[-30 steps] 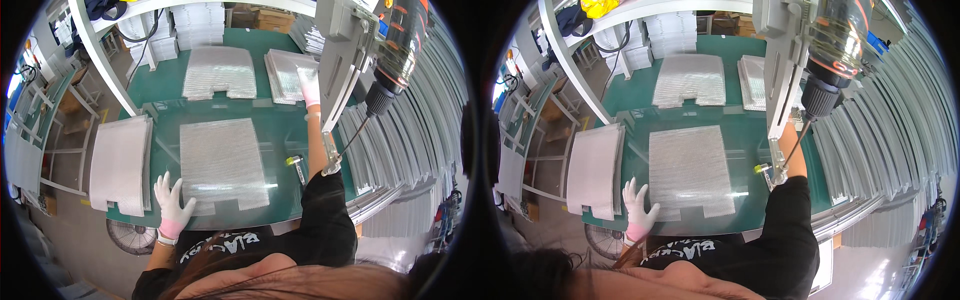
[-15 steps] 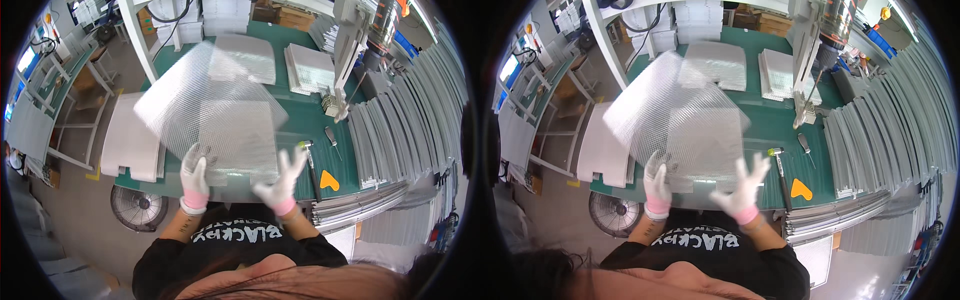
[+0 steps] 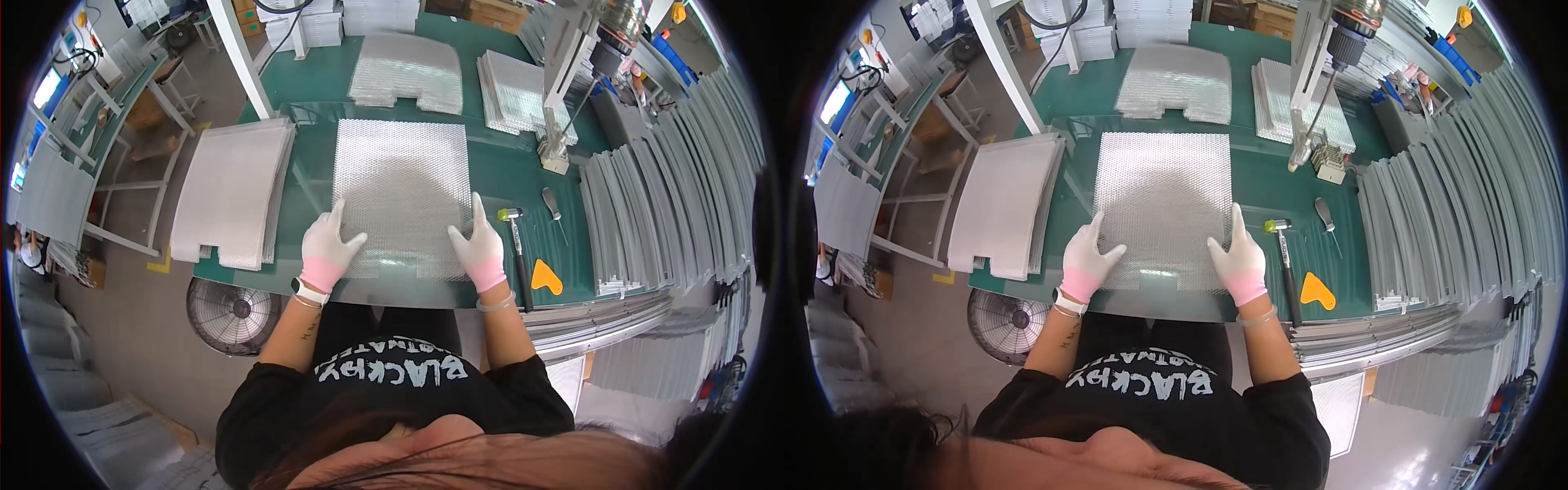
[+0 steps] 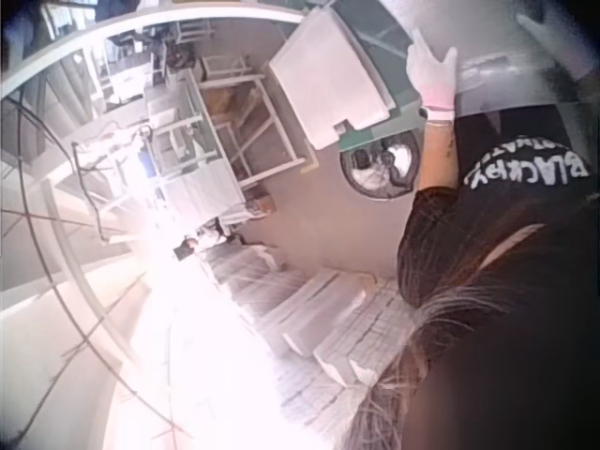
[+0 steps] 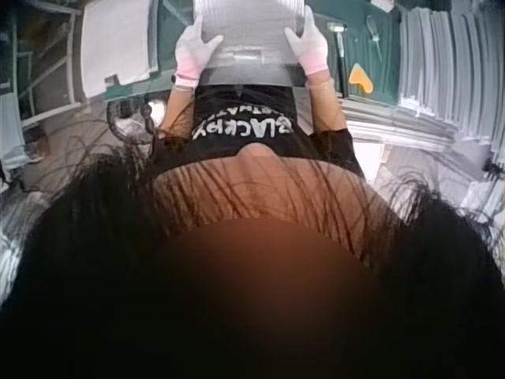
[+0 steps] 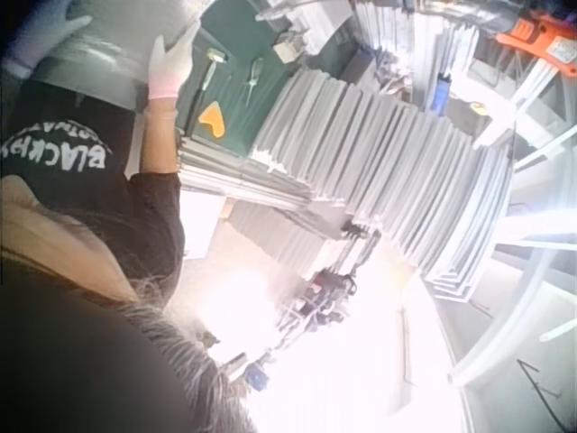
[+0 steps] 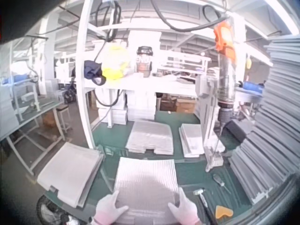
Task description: Assembling metal mesh filters by attaching edge frames and securing them with power tools and a mallet.
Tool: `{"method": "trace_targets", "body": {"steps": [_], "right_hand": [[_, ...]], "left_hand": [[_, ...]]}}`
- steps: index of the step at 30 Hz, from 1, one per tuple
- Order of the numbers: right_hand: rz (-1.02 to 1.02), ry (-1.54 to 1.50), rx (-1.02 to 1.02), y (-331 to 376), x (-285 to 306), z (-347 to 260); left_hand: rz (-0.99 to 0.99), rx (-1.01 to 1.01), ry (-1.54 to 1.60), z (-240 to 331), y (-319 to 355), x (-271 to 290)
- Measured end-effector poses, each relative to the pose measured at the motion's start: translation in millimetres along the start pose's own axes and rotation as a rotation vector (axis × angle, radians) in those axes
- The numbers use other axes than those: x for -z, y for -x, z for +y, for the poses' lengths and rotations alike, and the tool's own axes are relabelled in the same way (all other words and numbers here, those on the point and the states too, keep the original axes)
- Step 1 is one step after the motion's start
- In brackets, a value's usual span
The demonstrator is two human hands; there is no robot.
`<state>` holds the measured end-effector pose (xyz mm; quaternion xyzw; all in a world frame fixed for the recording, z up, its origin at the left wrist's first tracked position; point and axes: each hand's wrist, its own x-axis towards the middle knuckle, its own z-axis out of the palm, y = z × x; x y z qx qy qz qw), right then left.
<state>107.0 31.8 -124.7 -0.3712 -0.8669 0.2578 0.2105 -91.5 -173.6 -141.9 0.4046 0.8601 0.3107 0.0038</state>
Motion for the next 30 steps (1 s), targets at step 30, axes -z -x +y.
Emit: {"method": "trace_targets", "body": {"steps": [30], "right_hand": [[0.415,0.739,-0.036,-180.6,88.3,225.6]], "left_hand": [[-0.393,-0.17,-0.34,-6.7,-15.2,6.1]]}}
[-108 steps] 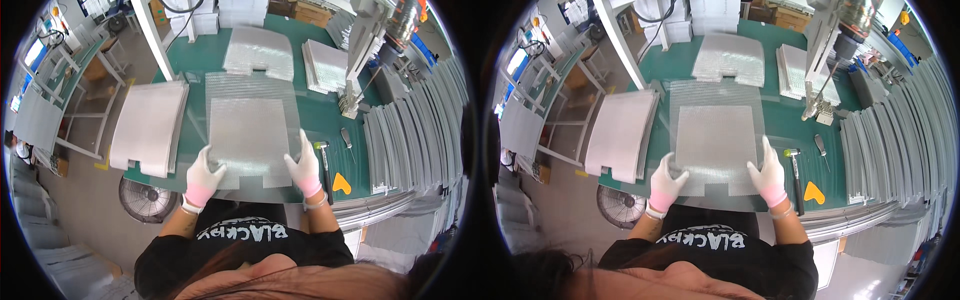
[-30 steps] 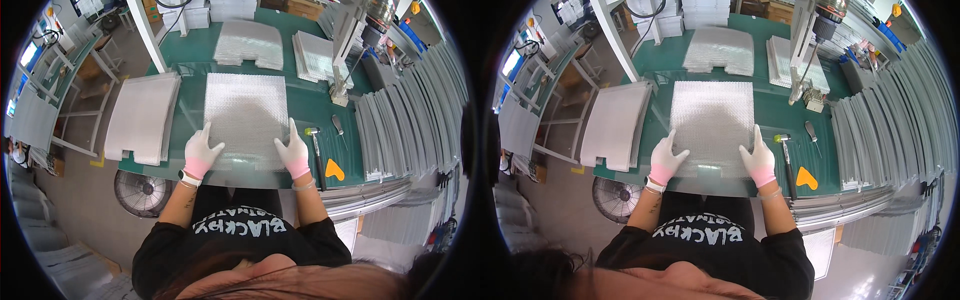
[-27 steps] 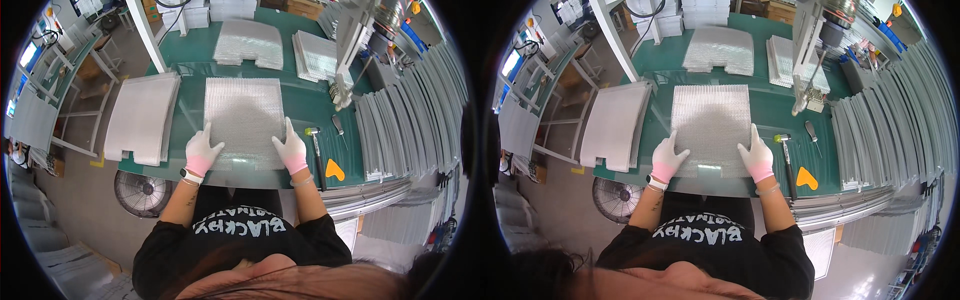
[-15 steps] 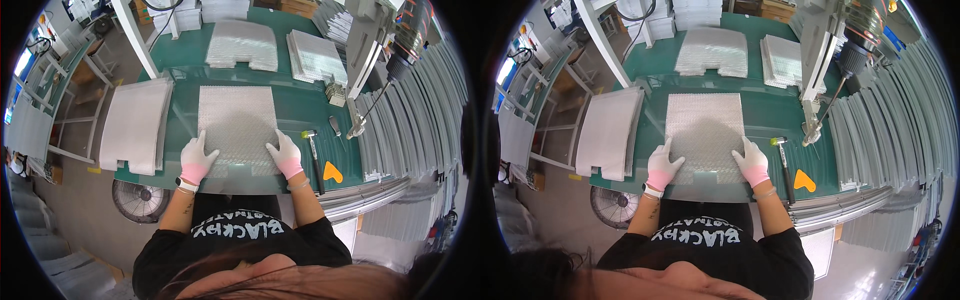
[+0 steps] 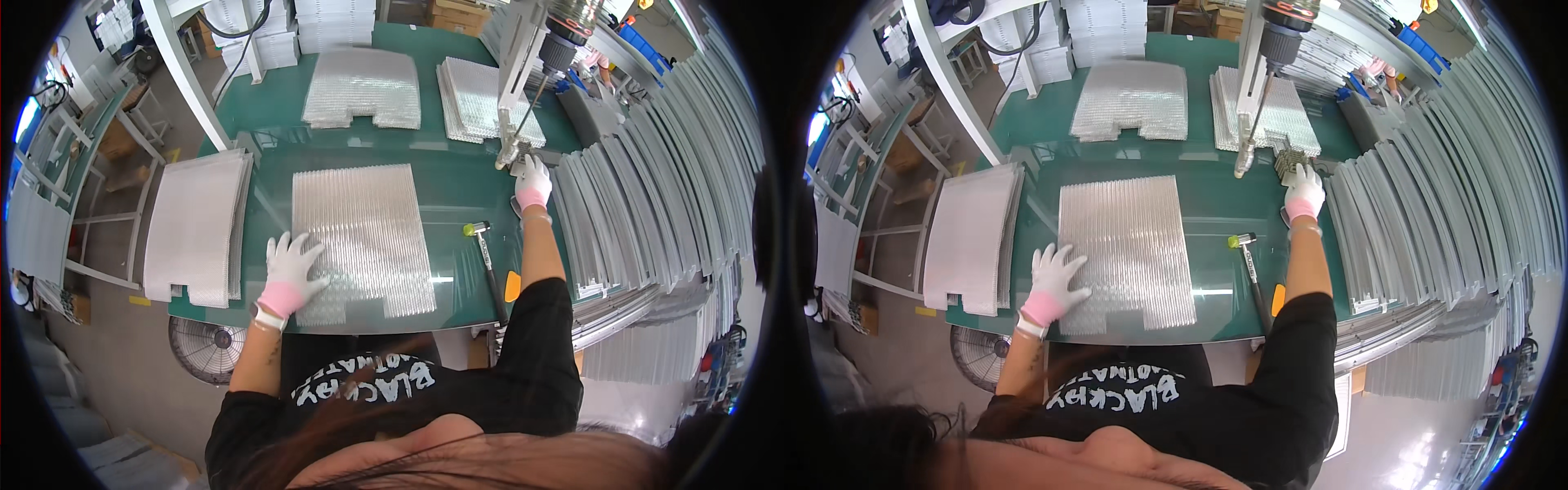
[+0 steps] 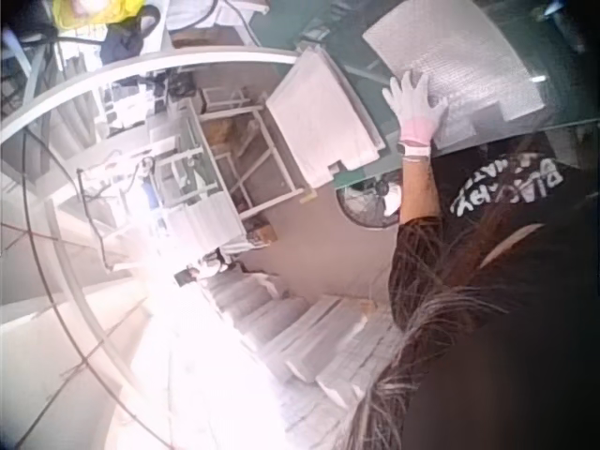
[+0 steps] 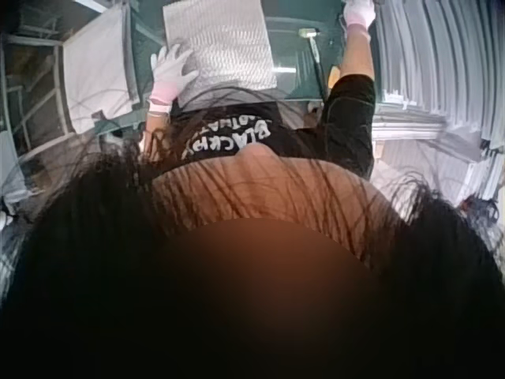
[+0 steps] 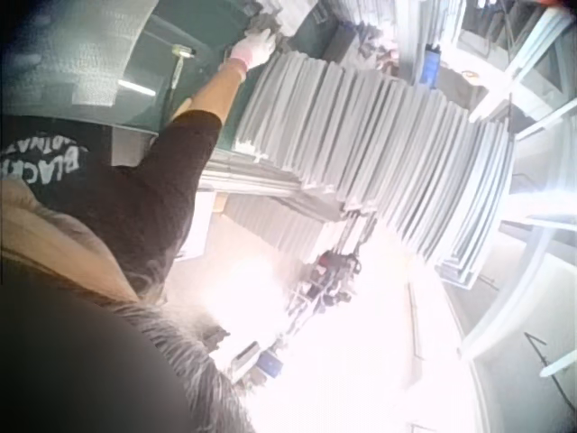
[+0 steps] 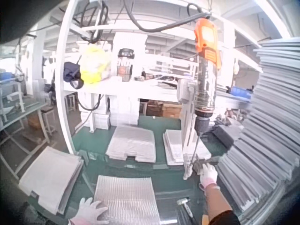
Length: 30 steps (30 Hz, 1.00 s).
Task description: Assembling metal mesh filters by attaching edge frames and securing them with power tools and a mallet.
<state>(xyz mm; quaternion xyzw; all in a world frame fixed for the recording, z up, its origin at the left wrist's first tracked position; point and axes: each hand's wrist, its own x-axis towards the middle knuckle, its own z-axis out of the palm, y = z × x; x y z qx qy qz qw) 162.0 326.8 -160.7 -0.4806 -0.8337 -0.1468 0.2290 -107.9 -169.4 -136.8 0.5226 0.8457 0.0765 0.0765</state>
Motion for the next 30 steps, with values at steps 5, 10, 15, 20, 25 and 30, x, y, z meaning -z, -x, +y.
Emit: {"method": "trace_targets", "body": {"steps": [5,10,15,20,25,30], "right_hand": [[-0.254,0.222,0.093,-24.9,14.9,-11.5],[-0.304,0.244,0.187,-16.4,42.3,-5.0],[-0.105,0.096,0.138,14.7,37.4,22.1],[-0.028,-0.812,0.163,94.8,150.8,-85.5],[-0.853,-1.025,0.42,271.8,223.4,-154.0],[-1.096,-1.047,0.318,339.0,190.7,-196.9]], "left_hand": [[0.426,0.115,-0.036,51.7,64.0,3.4],[0.014,-0.394,0.898,56.9,125.1,-59.2],[-0.274,0.529,1.835,64.0,130.1,-92.7],[-0.167,0.774,1.96,63.0,127.9,-109.1],[-0.236,0.608,1.963,64.1,137.3,-100.1],[-0.362,0.401,1.846,38.2,154.3,-97.3]]}}
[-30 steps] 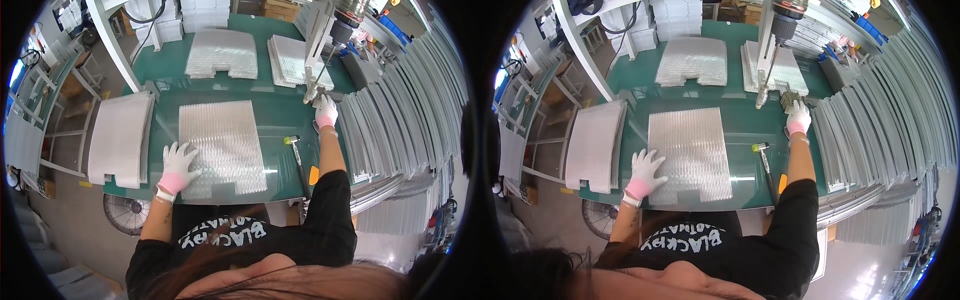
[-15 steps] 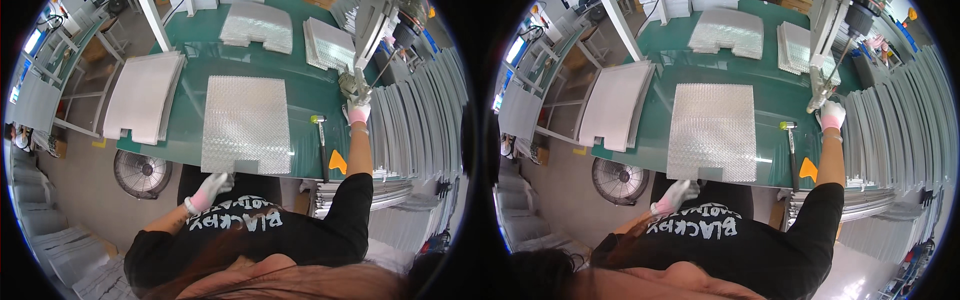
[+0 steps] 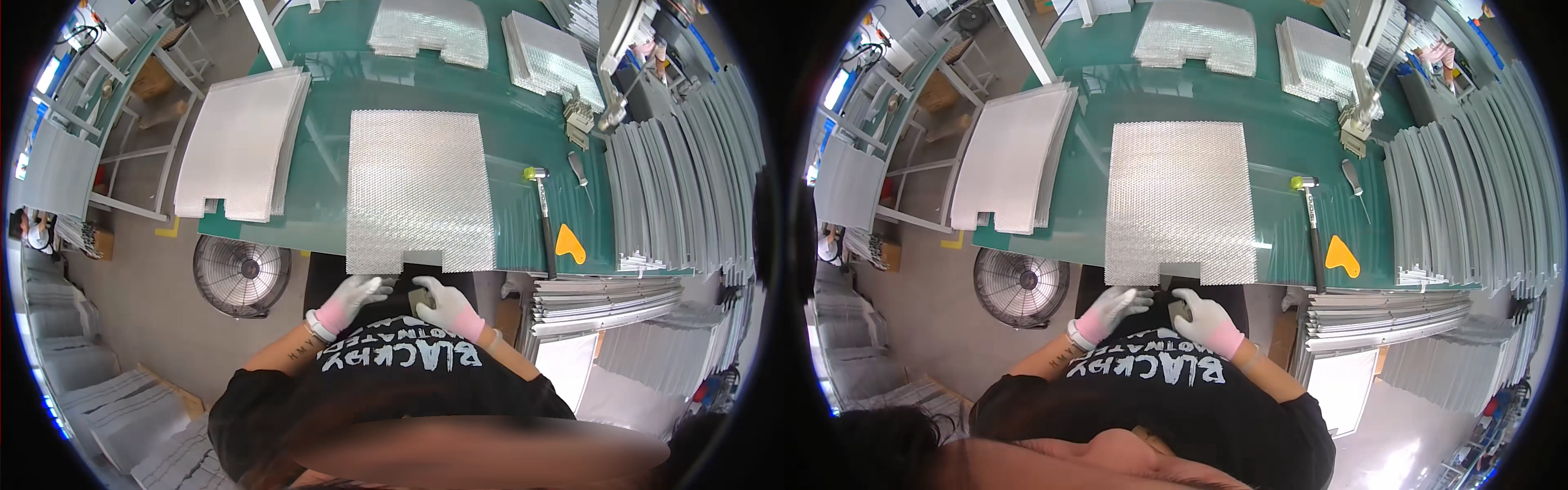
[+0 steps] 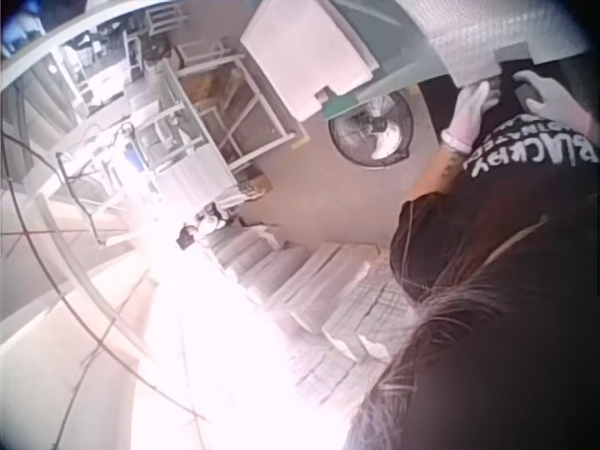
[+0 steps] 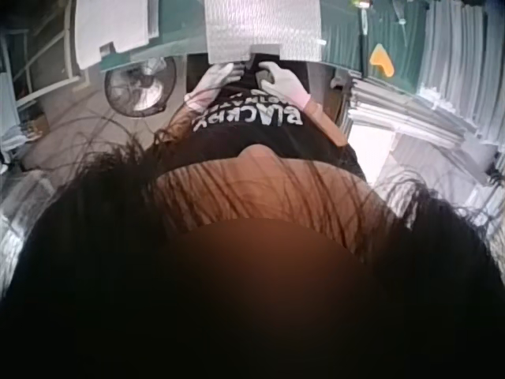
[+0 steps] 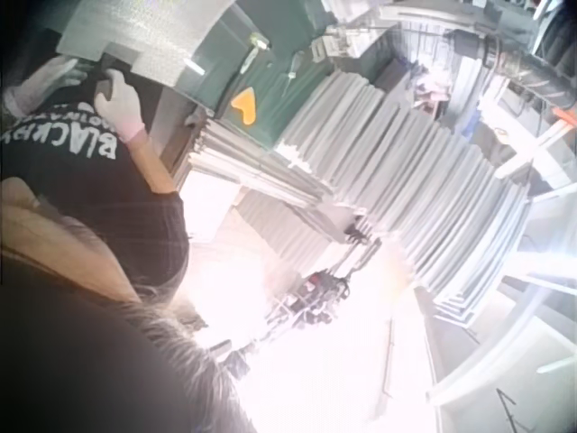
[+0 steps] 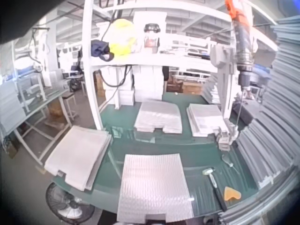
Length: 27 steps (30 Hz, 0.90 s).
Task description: Assembling metal mesh filters by attaching edge frames and securing them with power tools and a mallet.
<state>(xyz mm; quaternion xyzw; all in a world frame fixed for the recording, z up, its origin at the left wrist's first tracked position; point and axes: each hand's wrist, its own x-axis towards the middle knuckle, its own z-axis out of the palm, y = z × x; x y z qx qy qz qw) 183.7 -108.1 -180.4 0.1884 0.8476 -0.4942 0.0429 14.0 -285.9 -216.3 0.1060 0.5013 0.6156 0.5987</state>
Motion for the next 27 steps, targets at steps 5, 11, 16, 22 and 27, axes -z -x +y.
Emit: {"method": "trace_targets", "body": {"steps": [5,11,16,22,27], "right_hand": [[0.009,0.19,-0.058,-20.5,-5.7,-23.7],[-0.081,0.456,-0.128,-39.5,-19.8,-48.4],[-0.058,0.396,-0.071,-24.3,-10.8,-41.7],[0.034,-0.043,-0.187,-3.8,-28.5,25.9],[0.089,-1.401,-0.091,-9.8,-55.2,50.3]], "left_hand": [[0.178,-0.07,-0.149,26.1,10.9,43.1],[0.1,0.096,-0.277,33.2,-9.9,27.6],[0.064,-0.008,-0.029,21.1,-1.4,26.4],[0.02,-0.018,-0.02,-8.4,3.3,5.6],[0.044,-0.114,0.182,-12.7,-22.1,-23.2]]}}
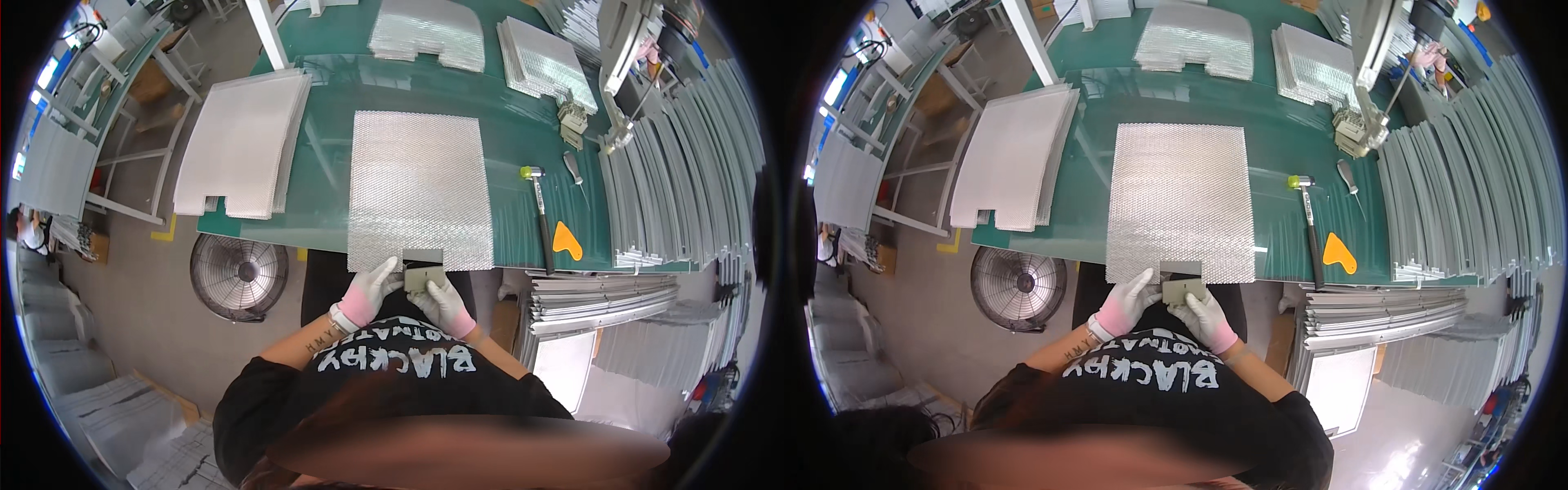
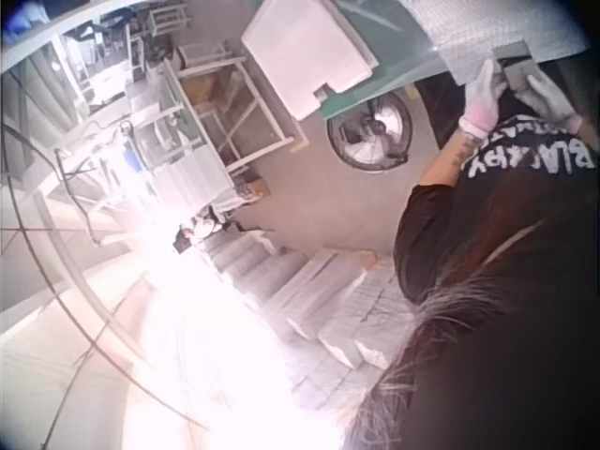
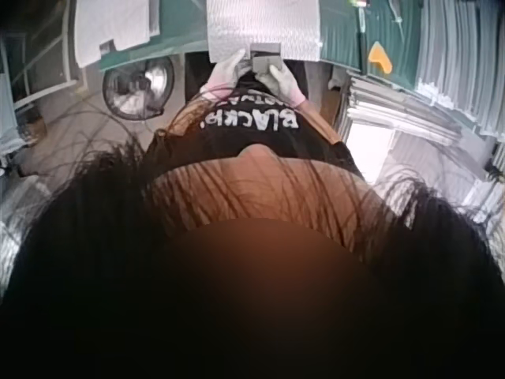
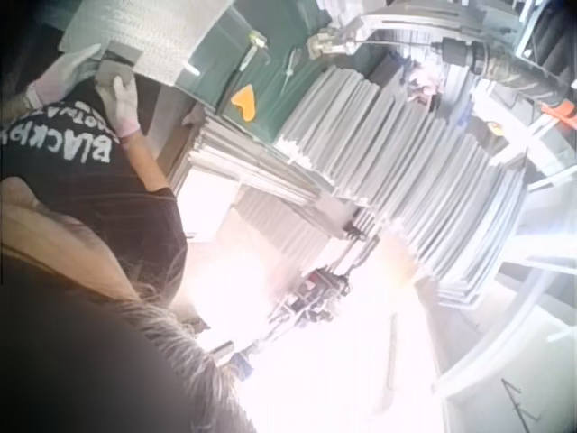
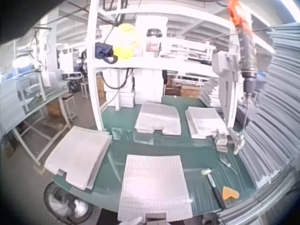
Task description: Assembling metal mesh filters by attaching edge frames and securing them with power tools and a mallet.
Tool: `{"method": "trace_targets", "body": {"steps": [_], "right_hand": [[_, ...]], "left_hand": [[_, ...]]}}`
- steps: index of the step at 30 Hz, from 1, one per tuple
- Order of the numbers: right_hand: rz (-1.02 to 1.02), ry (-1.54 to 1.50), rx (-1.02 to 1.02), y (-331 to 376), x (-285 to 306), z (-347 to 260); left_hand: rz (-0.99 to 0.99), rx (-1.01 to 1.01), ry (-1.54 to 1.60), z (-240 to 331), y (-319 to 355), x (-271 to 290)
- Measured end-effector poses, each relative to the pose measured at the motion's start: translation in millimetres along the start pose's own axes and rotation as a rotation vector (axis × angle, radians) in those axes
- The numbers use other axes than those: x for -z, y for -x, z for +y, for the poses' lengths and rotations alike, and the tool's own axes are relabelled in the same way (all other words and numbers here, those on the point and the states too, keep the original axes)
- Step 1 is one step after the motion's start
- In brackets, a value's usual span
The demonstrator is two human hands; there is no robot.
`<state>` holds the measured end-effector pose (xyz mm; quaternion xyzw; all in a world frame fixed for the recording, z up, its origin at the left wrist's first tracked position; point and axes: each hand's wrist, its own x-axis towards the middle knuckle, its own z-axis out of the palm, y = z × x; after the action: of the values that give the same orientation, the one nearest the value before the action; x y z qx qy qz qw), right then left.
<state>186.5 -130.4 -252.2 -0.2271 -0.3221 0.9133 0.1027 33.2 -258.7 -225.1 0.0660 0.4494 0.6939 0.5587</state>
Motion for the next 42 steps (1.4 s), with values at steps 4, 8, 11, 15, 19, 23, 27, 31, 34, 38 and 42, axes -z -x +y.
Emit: {"method": "trace_targets", "body": {"steps": [4,8,11,15,19,23,27,31,34,38,42], "right_hand": [[-0.051,-0.213,0.023,-3.7,-4.7,0.2],[0.007,-0.108,0.012,-4.5,-3.1,1.9],[0.102,0.02,0.028,0.1,-8.3,-3.2],[0.129,0.061,0.034,3.2,-19.8,-10.9],[0.115,0.281,0.038,1.9,-20.9,-11.1],[0.514,0.208,0.258,2.2,-22.9,-12.3],[0.521,0.372,0.2,6.6,-11.2,-18.4],[0.552,0.36,0.273,-0.3,-1.1,-4.1],[0.491,0.286,0.251,-1.9,2.6,-3.3],[0.054,0.488,0.087,5.7,-0.3,-9.8],[0.121,0.416,0.111,1.0,-23.2,-7.9]], "left_hand": [[0.105,-0.106,0.029,1.3,-0.7,-12.5],[0.153,-0.072,0.044,-3.8,-6.3,-7.4],[0.169,-0.084,0.027,-6.1,-3.0,-10.2],[0.147,-0.08,-0.084,-17.1,-1.2,-9.4],[0.079,0.006,-0.286,-5.3,-0.5,-21.4],[0.106,0.094,-0.508,-3.3,-1.2,-24.8],[-0.009,0.062,-0.451,-10.7,-5.3,-11.4],[-0.026,0.085,-0.233,-15.0,-6.2,-10.7],[-0.264,0.203,0.127,-5.3,-1.6,-11.3],[-0.892,0.356,-1.197,56.5,2.8,-11.2],[-0.602,0.025,-1.152,127.6,-39.8,-65.7]]}}
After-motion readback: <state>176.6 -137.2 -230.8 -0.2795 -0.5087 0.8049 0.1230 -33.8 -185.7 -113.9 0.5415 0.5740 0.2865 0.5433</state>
